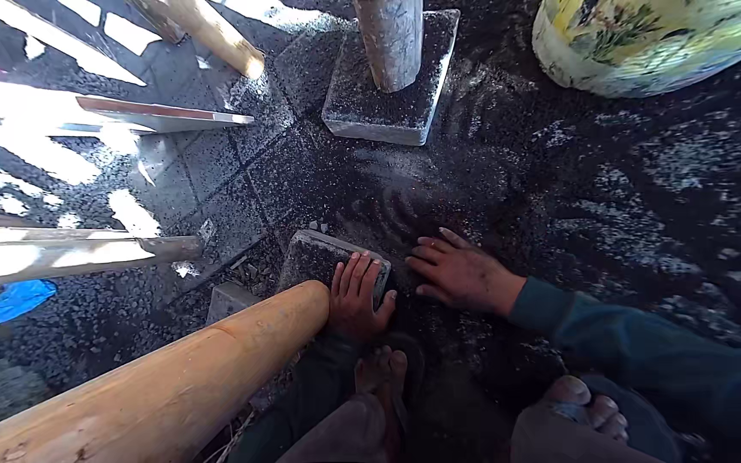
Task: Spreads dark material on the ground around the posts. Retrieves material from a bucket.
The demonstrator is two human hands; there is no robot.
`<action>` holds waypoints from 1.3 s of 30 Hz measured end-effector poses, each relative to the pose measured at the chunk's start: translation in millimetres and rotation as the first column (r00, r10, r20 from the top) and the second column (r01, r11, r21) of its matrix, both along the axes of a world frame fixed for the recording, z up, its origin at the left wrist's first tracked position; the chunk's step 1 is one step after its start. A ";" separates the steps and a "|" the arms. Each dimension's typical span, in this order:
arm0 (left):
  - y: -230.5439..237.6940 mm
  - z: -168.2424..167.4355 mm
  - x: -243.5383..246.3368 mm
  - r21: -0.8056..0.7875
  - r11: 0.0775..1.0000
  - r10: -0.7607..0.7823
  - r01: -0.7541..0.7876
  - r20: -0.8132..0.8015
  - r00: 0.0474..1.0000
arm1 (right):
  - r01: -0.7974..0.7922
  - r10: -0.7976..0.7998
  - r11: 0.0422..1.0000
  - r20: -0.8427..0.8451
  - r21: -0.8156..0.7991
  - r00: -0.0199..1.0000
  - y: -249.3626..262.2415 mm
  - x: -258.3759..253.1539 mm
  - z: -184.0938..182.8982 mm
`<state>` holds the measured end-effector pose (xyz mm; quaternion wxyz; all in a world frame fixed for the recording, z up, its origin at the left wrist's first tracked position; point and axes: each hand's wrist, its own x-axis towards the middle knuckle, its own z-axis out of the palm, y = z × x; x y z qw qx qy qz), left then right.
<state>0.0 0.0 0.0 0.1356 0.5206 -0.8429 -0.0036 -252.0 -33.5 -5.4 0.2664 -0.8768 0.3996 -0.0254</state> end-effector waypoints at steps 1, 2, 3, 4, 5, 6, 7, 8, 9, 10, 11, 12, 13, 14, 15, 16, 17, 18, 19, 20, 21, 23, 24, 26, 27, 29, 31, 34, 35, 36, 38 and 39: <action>0.3 -0.5 -0.4 0.004 1.000 -0.001 0.001 -0.001 1.000 | -0.038 0.038 0.999 -0.008 -0.035 0.999 10.4 2.4 -5.9; -1.5 -1.4 -0.9 -0.001 1.000 -0.001 0.001 -0.001 1.000 | -0.059 0.058 0.995 -0.016 -0.084 0.998 16.1 3.8 -11.7; -2.9 -1.8 -0.5 -0.006 1.000 0.001 -0.001 0.007 1.000 | -0.037 0.036 0.988 -0.010 -0.147 0.999 19.1 4.6 -15.1; -2.1 -1.5 0.4 -0.003 1.000 0.001 -0.001 0.019 1.000 | 0.032 -0.027 0.979 0.027 -0.201 0.999 21.4 4.1 -15.0; -1.1 -0.7 0.6 0.000 1.000 0.000 0.000 0.032 0.999 | 0.130 -0.113 0.960 0.082 -0.250 0.990 21.7 0.2 -12.4; 0.1 0.2 -0.8 0.002 1.000 -0.004 0.004 0.037 0.999 | 0.237 -0.203 0.934 0.150 -0.267 0.968 19.0 -8.5 -8.3; 2.4 1.4 -4.6 0.011 1.000 -0.013 0.012 0.026 1.000 | 0.341 -0.293 0.908 0.214 -0.245 0.932 14.3 -22.2 -4.2; 5.8 2.9 -12.0 0.034 0.999 -0.028 0.028 -0.002 1.000 | 0.451 -0.396 0.868 0.259 -0.208 0.881 7.8 -39.5 -1.4; 9.9 4.9 -22.9 0.066 0.996 -0.049 0.052 -0.046 0.998 | 0.565 -0.510 0.809 0.287 -0.160 0.811 -0.1 -59.3 -0.9; 15.4 5.9 -35.6 0.106 0.991 -0.067 0.077 -0.092 0.993 | 0.671 -0.620 0.734 0.298 -0.109 0.726 -7.2 -79.5 -3.7; 22.6 6.2 -49.0 0.169 0.981 -0.068 0.092 -0.144 0.987 | 0.749 -0.711 0.661 0.284 -0.044 0.643 -11.3 -96.5 -8.3; 29.3 5.4 -62.1 0.260 0.961 -0.040 0.089 -0.188 0.981 | 0.796 -0.768 0.605 0.269 0.007 0.581 -10.1 -106.3 -14.5; 32.5 3.3 -73.8 0.365 0.928 0.009 0.073 -0.217 0.976 | 0.805 -0.783 0.593 0.253 0.024 0.569 -4.4 -107.8 -20.1; 29.8 -1.0 -83.5 0.451 0.891 0.065 0.048 -0.231 0.971 | 0.787 -0.766 0.616 0.245 0.017 0.594 2.8 -103.4 -22.6; 22.0 -6.8 -90.6 0.506 0.862 0.121 0.018 -0.240 0.963 | 0.766 -0.743 0.642 0.265 0.021 0.615 7.9 -96.9 -22.6; 14.2 -13.3 -95.2 0.522 0.853 0.173 -0.016 -0.252 0.952 | 0.762 -0.733 0.647 0.302 0.034 0.609 11.5 -91.5 -21.1; 7.9 -20.3 -99.1 0.514 0.856 0.220 -0.053 -0.269 0.938 | 0.776 -0.744 0.628 0.333 0.053 0.579 14.2 -90.5 -19.2; 2.3 -27.5 -104.5 0.496 0.864 0.259 -0.088 -0.288 0.922 | 0.801 -0.767 0.595 0.346 0.067 0.541 14.4 -94.4 -18.7; -1.0 -34.4 -110.9 0.487 0.866 0.291 -0.115 -0.303 0.907 | 0.822 -0.793 0.564 0.330 0.078 0.513 14.1 -100.1 -20.4; -2.1 -40.2 -117.8 0.490 0.861 0.313 -0.133 -0.306 0.899 | 0.833 -0.810 0.547 0.299 0.079 0.504 16.2 -101.9 -24.0; -4.4 -45.3 -125.7 0.487 0.862 0.318 -0.141 -0.303 0.898 | 0.829 -0.806 0.557 0.271 0.047 0.526 18.7 -98.3 -29.5; -10.0 -50.9 -141.0 0.447 0.885 0.299 -0.129 -0.334 0.894 | 0.809 -0.774 0.587 0.276 -0.022 0.569 22.2 -76.3 -39.1; -11.0 -51.3 -146.5 0.426 0.896 0.295 -0.128 -0.353 0.888 | 0.810 -0.766 0.586 0.312 -0.019 0.562 25.2 -61.9 -41.1; -10.0 -50.7 -154.7 0.425 0.896 0.317 -0.126 -0.417 0.852 | 0.842 -0.765 0.540 0.413 -0.006 0.494 30.6 -37.3 -44.7; -7.9 -49.9 -157.9 0.438 0.891 0.339 -0.123 -0.461 0.820 | 0.860 -0.770 0.509 0.459 0.022 0.444 32.6 -26.3 -44.6; -3.6 -44.9 -162.0 0.504 0.858 0.406 -0.101 -0.545 0.733 | 0.889 -0.793 0.439 0.522 0.134 0.313 33.7 -4.8 -40.3; -3.0 -29.6 -167.0 0.636 0.769 0.533 -0.065 -0.582 0.614 | 0.870 -0.823 0.377 0.545 0.317 0.158 32.2 7.4 -30.6; -0.6 2.4 -179.1 0.790 0.613 0.726 -0.008 -0.560 0.399 | 0.642 -0.867 0.214 0.445 0.736 -0.222 28.7 14.5 -4.9; 2.2 12.6 -182.5 0.804 0.595 0.741 0.023 -0.559 0.372 | 0.487 -0.856 0.140 0.353 0.862 -0.379 28.9 13.6 4.0; 5.9 21.7 -184.5 0.797 0.600 0.724 0.074 -0.580 0.374 | 0.303 -0.819 0.076 0.232 0.950 -0.524 30.7 9.9 11.8; 15.7 39.1 -183.9 0.714 0.663 0.605 0.224 -0.688 0.400 | 0.010 -0.732 0.057 0.048 0.998 -0.680 41.0 -4.4 18.5; 19.7 46.9 -181.5 0.636 0.706 0.507 0.312 -0.761 0.404 | -0.066 -0.708 0.102 0.026 0.993 -0.706 48.7 -14.6 17.2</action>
